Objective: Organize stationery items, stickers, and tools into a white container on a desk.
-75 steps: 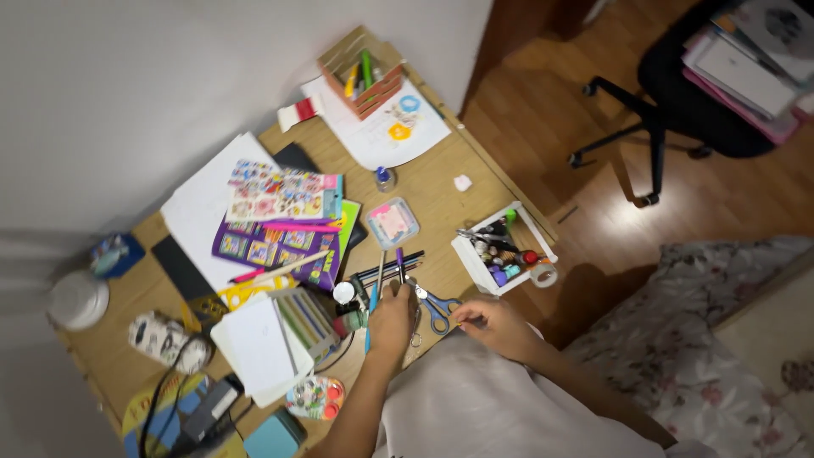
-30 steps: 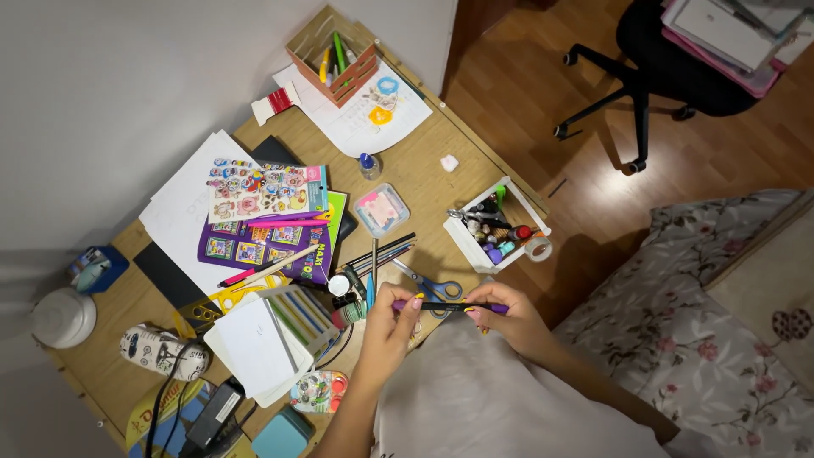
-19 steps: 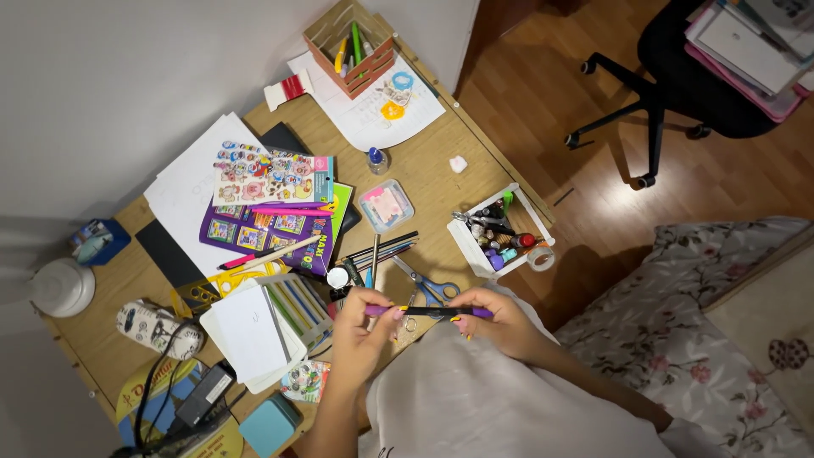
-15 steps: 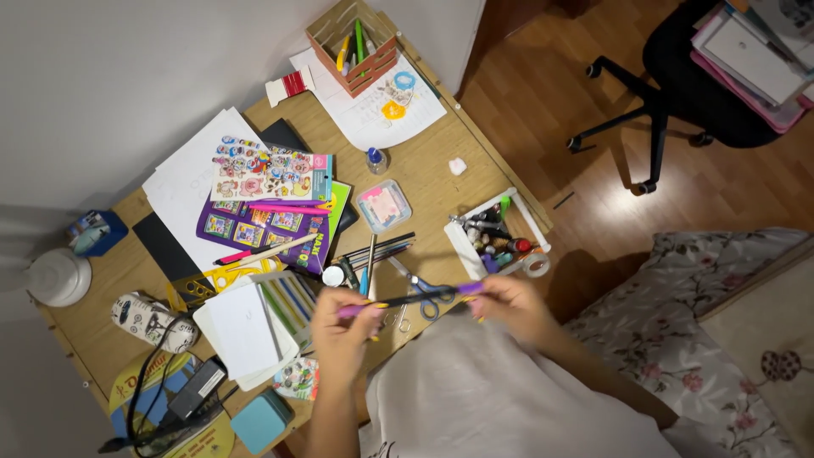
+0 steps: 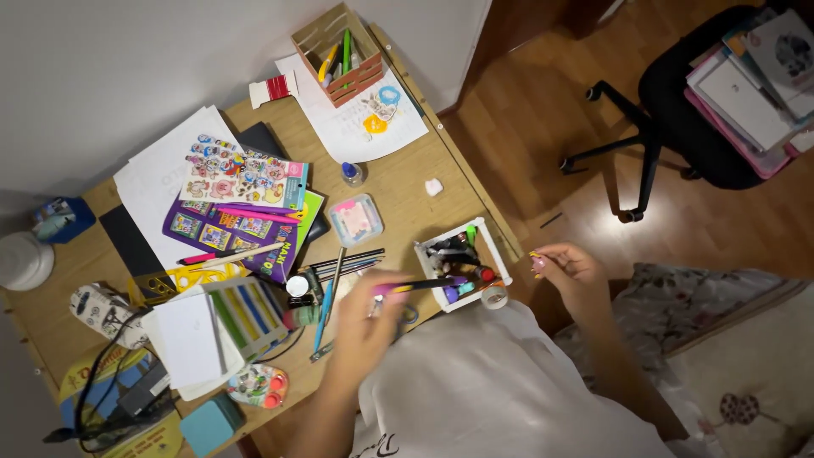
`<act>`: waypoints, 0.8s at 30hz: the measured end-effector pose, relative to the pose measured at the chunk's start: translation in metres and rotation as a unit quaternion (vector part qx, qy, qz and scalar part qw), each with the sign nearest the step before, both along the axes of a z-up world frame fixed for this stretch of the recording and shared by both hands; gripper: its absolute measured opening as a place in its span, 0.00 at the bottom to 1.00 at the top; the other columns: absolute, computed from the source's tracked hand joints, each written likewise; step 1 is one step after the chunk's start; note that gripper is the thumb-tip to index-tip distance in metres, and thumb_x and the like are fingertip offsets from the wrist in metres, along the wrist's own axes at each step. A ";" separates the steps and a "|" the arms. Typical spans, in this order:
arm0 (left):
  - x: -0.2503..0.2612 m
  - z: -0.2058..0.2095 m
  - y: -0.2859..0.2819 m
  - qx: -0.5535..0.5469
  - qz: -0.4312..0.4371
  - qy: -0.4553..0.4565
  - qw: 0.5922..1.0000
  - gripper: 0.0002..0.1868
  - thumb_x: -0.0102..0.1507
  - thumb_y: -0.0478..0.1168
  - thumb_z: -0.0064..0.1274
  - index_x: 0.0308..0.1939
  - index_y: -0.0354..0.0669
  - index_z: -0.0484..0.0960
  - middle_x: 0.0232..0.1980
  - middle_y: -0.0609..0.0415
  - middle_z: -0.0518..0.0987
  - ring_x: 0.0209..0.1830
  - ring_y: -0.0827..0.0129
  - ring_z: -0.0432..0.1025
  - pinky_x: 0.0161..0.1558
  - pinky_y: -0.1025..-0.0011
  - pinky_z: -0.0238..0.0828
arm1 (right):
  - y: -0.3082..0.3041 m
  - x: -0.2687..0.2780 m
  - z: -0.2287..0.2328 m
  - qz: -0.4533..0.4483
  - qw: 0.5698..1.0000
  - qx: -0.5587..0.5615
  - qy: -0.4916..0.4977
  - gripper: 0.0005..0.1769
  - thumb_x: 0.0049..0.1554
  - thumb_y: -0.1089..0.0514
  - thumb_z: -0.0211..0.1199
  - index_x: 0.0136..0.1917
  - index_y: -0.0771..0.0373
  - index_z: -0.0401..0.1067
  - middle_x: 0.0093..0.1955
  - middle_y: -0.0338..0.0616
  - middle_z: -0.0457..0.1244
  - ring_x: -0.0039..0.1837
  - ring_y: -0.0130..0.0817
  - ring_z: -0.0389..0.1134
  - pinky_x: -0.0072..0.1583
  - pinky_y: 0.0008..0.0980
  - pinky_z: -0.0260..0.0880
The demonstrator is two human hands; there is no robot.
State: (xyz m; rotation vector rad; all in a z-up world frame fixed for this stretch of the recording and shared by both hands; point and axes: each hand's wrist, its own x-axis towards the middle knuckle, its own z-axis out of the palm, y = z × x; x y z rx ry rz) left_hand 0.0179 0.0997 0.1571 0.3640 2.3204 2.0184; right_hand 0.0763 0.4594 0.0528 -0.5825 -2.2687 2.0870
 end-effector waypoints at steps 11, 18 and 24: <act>-0.031 -0.061 0.099 -0.253 -0.101 0.101 0.957 0.06 0.67 0.40 0.53 0.45 0.42 0.80 0.40 0.49 0.82 0.44 0.51 0.73 0.57 0.57 0.60 | 0.025 -0.021 -0.016 0.085 0.996 -0.013 0.021 0.10 0.60 0.65 0.64 0.55 0.70 0.74 0.50 0.43 0.71 0.52 0.25 0.71 0.55 0.25 0.71; -0.042 -0.071 0.114 -0.379 -0.075 0.186 0.904 0.05 0.57 0.36 0.56 0.38 0.45 0.81 0.38 0.53 0.84 0.47 0.58 0.72 0.57 0.50 0.55 | 0.017 -0.035 -0.028 0.157 0.986 -0.064 -0.010 0.10 0.59 0.66 0.64 0.54 0.69 0.74 0.52 0.39 0.71 0.54 0.21 0.70 0.55 0.22 0.69; -0.045 -0.071 0.129 -0.469 -0.090 0.157 0.864 0.07 0.56 0.35 0.57 0.38 0.47 0.82 0.39 0.55 0.81 0.48 0.59 0.72 0.55 0.53 0.57 | -0.005 -0.050 -0.019 0.233 0.970 0.003 -0.065 0.09 0.60 0.63 0.66 0.54 0.66 0.79 0.44 0.37 0.69 0.41 0.17 0.62 0.41 0.22 0.62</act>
